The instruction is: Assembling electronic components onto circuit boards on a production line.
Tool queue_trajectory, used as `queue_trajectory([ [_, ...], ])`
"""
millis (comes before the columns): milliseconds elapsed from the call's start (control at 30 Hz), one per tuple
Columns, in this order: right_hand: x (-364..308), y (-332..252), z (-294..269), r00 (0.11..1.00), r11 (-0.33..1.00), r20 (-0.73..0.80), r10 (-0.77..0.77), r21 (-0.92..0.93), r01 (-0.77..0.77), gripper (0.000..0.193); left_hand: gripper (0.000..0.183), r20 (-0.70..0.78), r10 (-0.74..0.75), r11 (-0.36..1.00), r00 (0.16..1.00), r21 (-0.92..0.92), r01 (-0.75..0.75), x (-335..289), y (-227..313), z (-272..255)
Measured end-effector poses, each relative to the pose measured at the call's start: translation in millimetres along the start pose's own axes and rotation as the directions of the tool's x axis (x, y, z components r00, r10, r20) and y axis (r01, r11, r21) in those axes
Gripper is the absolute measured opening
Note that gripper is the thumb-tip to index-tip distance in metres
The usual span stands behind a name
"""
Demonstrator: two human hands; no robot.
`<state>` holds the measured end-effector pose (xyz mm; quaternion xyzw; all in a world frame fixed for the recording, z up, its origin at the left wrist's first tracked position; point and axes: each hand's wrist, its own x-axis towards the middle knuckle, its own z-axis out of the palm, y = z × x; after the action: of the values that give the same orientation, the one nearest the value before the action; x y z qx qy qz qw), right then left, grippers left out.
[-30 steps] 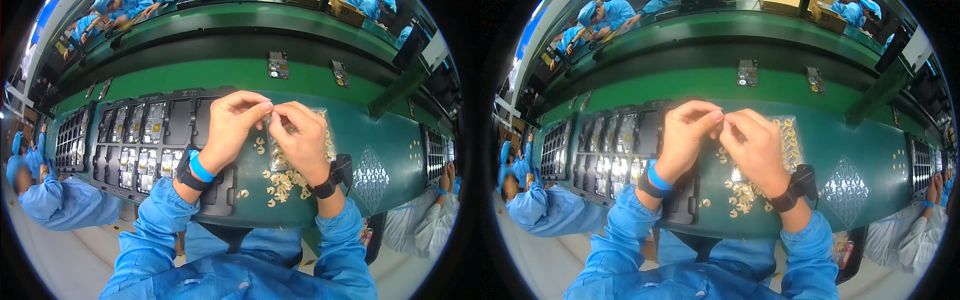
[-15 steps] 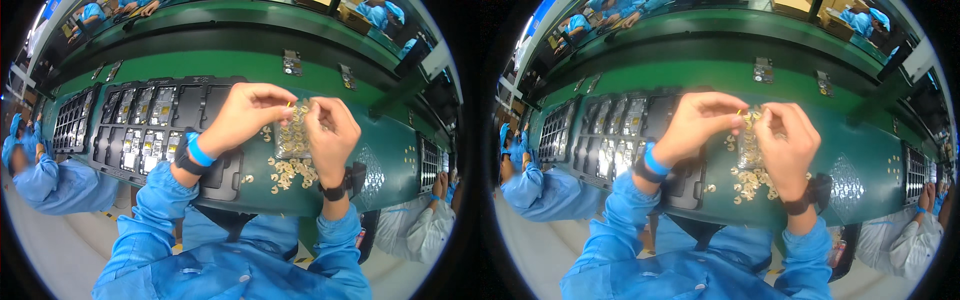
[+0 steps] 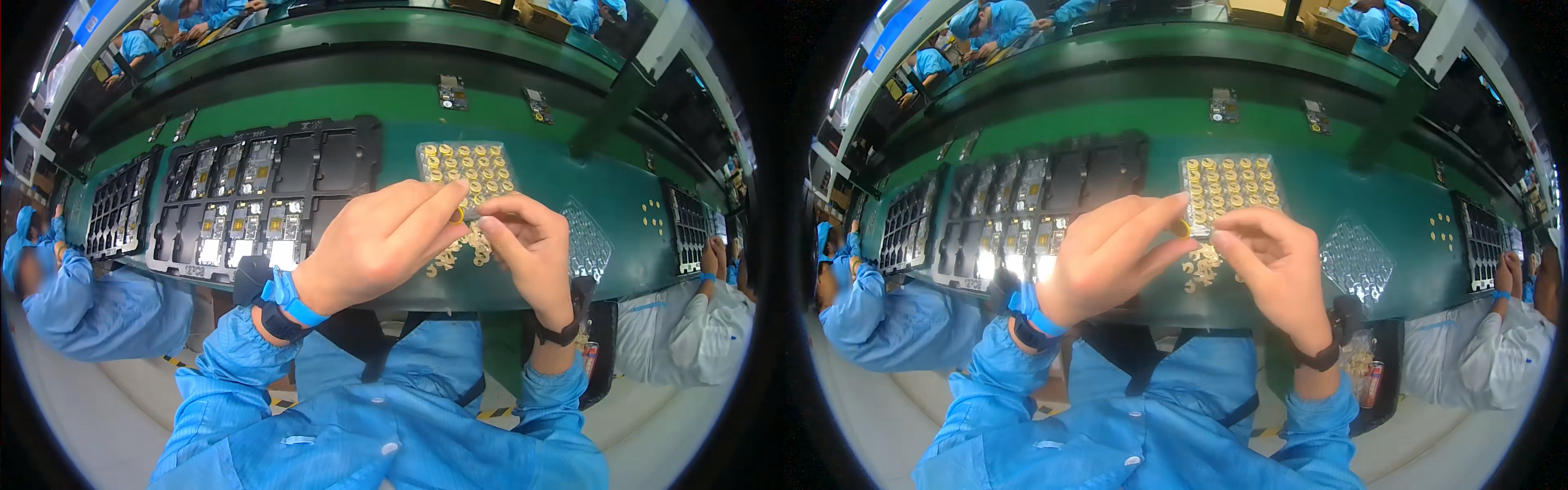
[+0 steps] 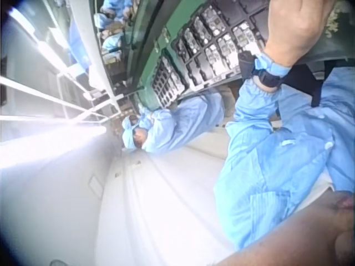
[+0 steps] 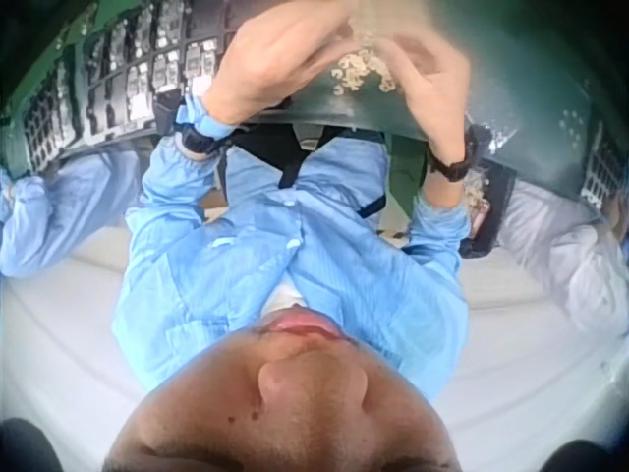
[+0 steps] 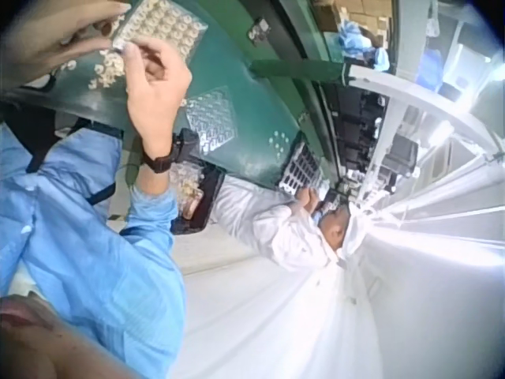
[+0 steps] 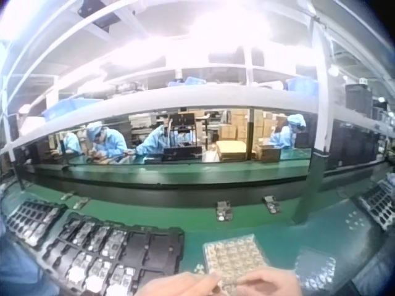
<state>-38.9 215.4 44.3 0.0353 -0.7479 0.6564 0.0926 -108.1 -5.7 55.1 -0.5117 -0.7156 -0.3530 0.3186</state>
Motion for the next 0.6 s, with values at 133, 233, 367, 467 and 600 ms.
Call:
queue_trajectory([
  [133, -0.2, -12.8, -2.6, 0.993, 0.989, 0.119, 0.005, 0.144, -0.022, 0.018, 0.046, 0.036, 0.086, 0.996, 0.996, 0.02, -0.087, 12.8, 11.1, -1.6],
  [233, 2.3, -11.8, -7.7, 0.99, 0.984, 0.134, 0.034, 0.169, -0.057, 0.017, 0.046, 0.146, 0.129, 0.992, 0.981, -0.003, -0.13, 22.5, 10.4, -5.3],
  [367, 10.6, -15.0, -14.5, 0.989, 0.976, 0.136, 0.066, 0.196, -0.092, 0.012, 0.049, 0.225, 0.185, 0.983, 0.957, -0.05, -0.178, 39.5, 11.8, -1.4],
  [467, 19.3, -3.7, -23.4, 0.978, 0.945, 0.188, 0.088, 0.294, -0.142, 0.011, 0.054, 0.271, 0.174, 0.985, 0.947, -0.037, -0.171, 44.9, 6.5, 8.7],
  [600, 25.7, 9.4, -30.6, 0.982, 0.886, 0.169, 0.087, 0.438, -0.154, 0.009, 0.045, 0.162, 0.009, 0.992, 0.987, -0.126, 0.011, 43.2, -9.3, 27.0],
])
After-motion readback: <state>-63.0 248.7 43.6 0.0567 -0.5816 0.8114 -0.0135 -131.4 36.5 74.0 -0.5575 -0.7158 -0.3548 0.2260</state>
